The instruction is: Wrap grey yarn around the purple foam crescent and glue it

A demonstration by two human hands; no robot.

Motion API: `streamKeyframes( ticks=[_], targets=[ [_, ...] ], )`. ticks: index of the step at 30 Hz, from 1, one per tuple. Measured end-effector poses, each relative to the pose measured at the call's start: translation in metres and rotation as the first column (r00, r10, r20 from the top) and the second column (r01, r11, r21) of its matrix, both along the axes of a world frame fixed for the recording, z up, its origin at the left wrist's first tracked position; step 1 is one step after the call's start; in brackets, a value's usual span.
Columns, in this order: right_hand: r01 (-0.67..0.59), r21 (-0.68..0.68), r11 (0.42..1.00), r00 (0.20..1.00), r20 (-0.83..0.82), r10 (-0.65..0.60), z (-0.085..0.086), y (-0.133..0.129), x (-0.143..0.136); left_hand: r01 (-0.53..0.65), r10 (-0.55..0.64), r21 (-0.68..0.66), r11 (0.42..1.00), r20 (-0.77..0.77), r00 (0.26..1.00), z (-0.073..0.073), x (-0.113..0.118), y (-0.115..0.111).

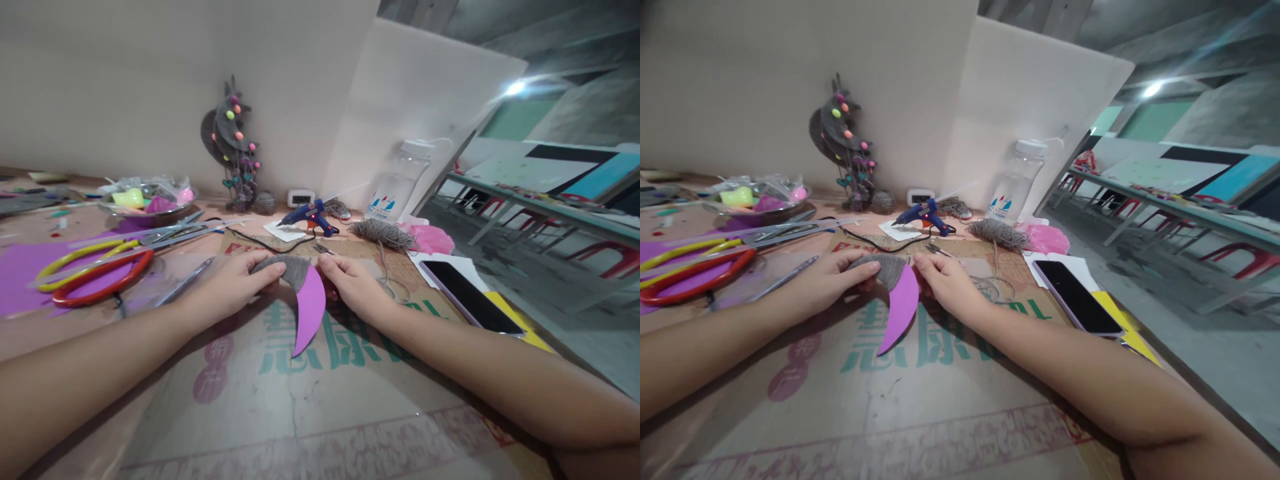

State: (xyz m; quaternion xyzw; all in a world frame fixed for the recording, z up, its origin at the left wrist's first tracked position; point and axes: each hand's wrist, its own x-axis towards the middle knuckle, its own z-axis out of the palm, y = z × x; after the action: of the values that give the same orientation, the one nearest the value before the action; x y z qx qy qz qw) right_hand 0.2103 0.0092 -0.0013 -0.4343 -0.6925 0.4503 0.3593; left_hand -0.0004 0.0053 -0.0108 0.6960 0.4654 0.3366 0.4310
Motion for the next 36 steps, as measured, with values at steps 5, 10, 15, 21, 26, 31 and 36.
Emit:
streamKeyframes(
  ticks=[5, 10, 15, 21, 26, 31, 36],
  targets=[
    [0.100, 0.040, 0.994, 0.992, -0.084, -0.097, 0.004, 0.000, 0.001, -0.076, 0.075, 0.053, 0.996, 0.013, 0.997, -0.003, -0.002, 0.005],
    [-0.013, -0.070, 0.997, 0.999, -0.040, 0.010, 0.003, -0.002, -0.002, -0.096, 0.092, 0.082, 0.992, 0.051, 0.995, -0.002, -0.003, 0.006],
    [-0.005, 0.145, 0.989, 0.998, 0.069, -0.005, 0.005, -0.007, -0.002, -0.115, 0.095, 0.120, 0.986, 0.161, 0.982, -0.001, 0.001, 0.008],
    [0.079, 0.549, 0.832, 0.987, 0.074, -0.143, 0.006, -0.007, 0.005, -0.196, 0.181, 0.100, 0.975, 0.143, 0.973, -0.003, 0.000, 0.009],
    [-0.112, 0.714, 0.691, 0.967, 0.239, -0.090, 0.003, -0.002, 0.008, -0.029, 0.027, 0.014, 0.999, 0.119, 0.993, -0.002, -0.002, 0.002],
    [-0.299, 0.686, 0.664, 0.889, 0.453, -0.068, 0.005, -0.004, 0.007, -0.156, 0.154, 0.049, 0.987, 0.042, 0.987, 0.000, -0.001, 0.002],
    [-0.154, 0.595, 0.789, 0.921, 0.376, -0.103, 0.023, -0.007, 0.007, -0.201, 0.194, 0.120, 0.972, 0.070, 0.979, 0.001, 0.000, 0.005]
  ],
)
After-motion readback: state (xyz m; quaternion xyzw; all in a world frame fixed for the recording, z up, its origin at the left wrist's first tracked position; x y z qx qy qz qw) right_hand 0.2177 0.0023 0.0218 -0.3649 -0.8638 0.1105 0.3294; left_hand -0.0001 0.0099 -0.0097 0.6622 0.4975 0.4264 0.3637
